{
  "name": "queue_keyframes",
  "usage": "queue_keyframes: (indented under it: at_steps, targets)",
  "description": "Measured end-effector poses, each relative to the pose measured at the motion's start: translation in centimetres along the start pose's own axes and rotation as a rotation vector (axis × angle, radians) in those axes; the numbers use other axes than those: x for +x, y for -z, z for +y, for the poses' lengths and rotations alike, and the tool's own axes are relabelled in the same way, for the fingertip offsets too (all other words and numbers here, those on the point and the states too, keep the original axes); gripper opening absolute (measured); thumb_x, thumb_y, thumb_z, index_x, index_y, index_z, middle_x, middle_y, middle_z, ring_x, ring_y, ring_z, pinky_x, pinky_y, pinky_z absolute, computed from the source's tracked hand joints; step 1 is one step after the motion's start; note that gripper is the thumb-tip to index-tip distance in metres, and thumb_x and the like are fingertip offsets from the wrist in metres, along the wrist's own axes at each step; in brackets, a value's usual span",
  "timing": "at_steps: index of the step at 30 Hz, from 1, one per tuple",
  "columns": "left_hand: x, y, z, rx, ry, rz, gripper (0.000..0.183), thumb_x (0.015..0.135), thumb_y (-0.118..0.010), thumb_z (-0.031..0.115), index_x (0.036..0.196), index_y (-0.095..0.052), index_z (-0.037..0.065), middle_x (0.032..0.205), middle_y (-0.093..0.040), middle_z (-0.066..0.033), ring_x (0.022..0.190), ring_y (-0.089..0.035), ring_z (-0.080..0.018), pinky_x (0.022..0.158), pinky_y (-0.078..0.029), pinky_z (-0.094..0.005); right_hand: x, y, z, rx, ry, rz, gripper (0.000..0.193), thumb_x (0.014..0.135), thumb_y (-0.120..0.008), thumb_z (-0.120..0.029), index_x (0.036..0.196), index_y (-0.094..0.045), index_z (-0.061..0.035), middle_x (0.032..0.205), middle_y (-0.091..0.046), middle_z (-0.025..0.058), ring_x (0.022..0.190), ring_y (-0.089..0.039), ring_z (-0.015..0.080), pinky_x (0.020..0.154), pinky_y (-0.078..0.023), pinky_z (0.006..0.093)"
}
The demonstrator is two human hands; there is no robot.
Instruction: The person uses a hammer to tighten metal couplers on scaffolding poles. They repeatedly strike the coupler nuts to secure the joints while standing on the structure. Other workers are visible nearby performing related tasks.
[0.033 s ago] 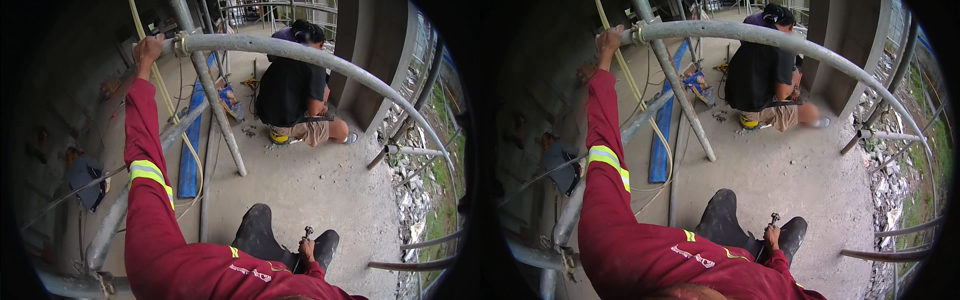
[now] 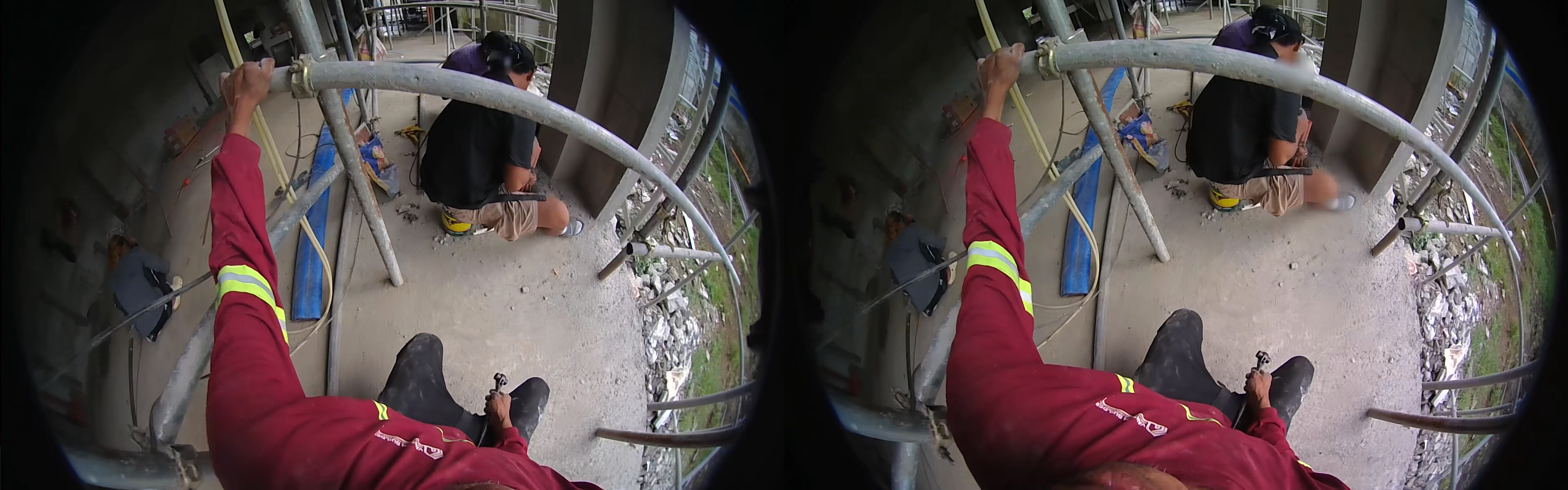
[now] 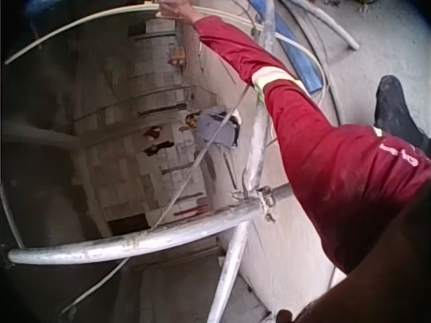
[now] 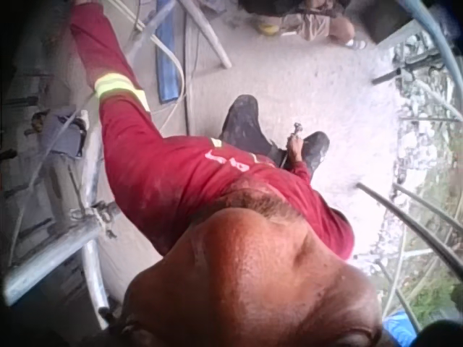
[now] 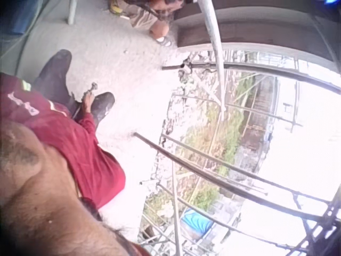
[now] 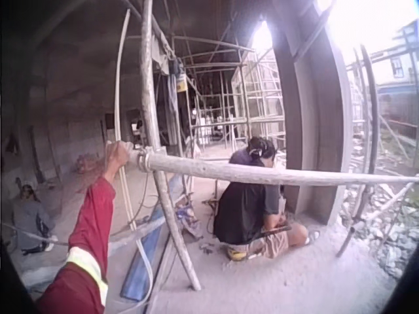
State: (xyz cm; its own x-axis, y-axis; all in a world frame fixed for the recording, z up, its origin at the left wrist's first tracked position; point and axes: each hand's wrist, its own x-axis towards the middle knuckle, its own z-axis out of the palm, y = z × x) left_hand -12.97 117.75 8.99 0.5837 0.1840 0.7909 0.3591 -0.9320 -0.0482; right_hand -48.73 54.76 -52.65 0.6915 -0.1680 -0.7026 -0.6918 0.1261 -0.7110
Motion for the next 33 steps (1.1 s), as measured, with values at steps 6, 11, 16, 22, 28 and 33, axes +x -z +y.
queue_keyframes:
  at_steps: [6,11,16,22,28,33]
  targets:
    - [-2.2,2.0,0.2,-0.098,-0.115,0.149,0.028,0.087,-0.060,0.030,0.073,-0.072,0.009,0.077,-0.070,-0.0112,0.078,-0.066,-0.0294,0.079,-0.041,-0.0430,-10.4,-0.1,-12.0,0.006,-0.098,-0.147,0.024,0.101,-0.054,-0.022,0.119,-0.059,-0.0071,0.068,-0.053,0.0003,0.048,-0.045,0.0100,0.043,-0.037,0.0259]
    - [-1.0,3.4,0.5,-0.088,-0.101,0.122,0.021,0.083,-0.064,0.022,0.067,-0.067,0.010,0.077,-0.068,-0.0072,0.077,-0.062,-0.0268,0.080,-0.040,-0.0418,-23.0,-5.9,-35.8,-0.394,0.254,-0.549,0.031,0.101,-0.060,-0.033,0.115,-0.067,-0.0063,0.071,-0.058,-0.0027,0.058,-0.048,0.0085,0.054,-0.040,0.0264]
    - [0.2,4.0,1.5,-0.124,-0.074,-0.050,0.019,0.084,-0.064,0.022,0.072,-0.069,0.009,0.078,-0.067,-0.0079,0.078,-0.061,-0.0282,0.085,-0.040,-0.0425,-28.8,-14.0,-54.8,-0.698,0.581,-0.744,0.022,0.093,-0.069,-0.023,0.103,-0.071,-0.0036,0.070,-0.064,0.0108,0.060,-0.054,0.0180,0.061,-0.046,0.0341]
    - [0.8,5.1,-0.3,-0.210,-0.091,-0.343,0.021,0.088,-0.064,0.026,0.081,-0.072,0.008,0.085,-0.069,-0.0088,0.085,-0.063,-0.0288,0.097,-0.038,-0.0443,-26.0,-25.4,-71.5,-0.570,0.622,-0.895,0.032,0.094,-0.065,-0.008,0.124,-0.064,0.0003,0.088,-0.069,0.0081,0.072,-0.059,0.0097,0.070,-0.051,0.0279]
    - [7.2,5.3,-0.4,-0.545,-0.022,-0.633,0.037,0.090,-0.071,0.028,0.106,-0.067,-0.005,0.095,-0.071,-0.0183,0.098,-0.065,-0.0311,0.094,-0.048,-0.0398,-18.9,-35.5,-79.4,-0.786,1.114,-0.577,0.038,0.084,-0.059,-0.002,0.122,-0.065,-0.0006,0.089,-0.066,0.0238,0.082,-0.064,0.0427,0.073,-0.051,0.0450]
    - [7.4,-1.2,-0.5,-0.730,0.609,-1.029,0.030,0.099,-0.060,0.026,0.112,-0.066,-0.001,0.096,-0.072,-0.0101,0.086,-0.067,-0.0164,0.085,-0.054,-0.0331,-15.0,-42.8,-80.6,-0.804,0.981,-0.812,0.035,0.084,-0.057,0.001,0.118,-0.066,0.0002,0.088,-0.064,0.0270,0.081,-0.063,0.0441,0.073,-0.050,0.0480]
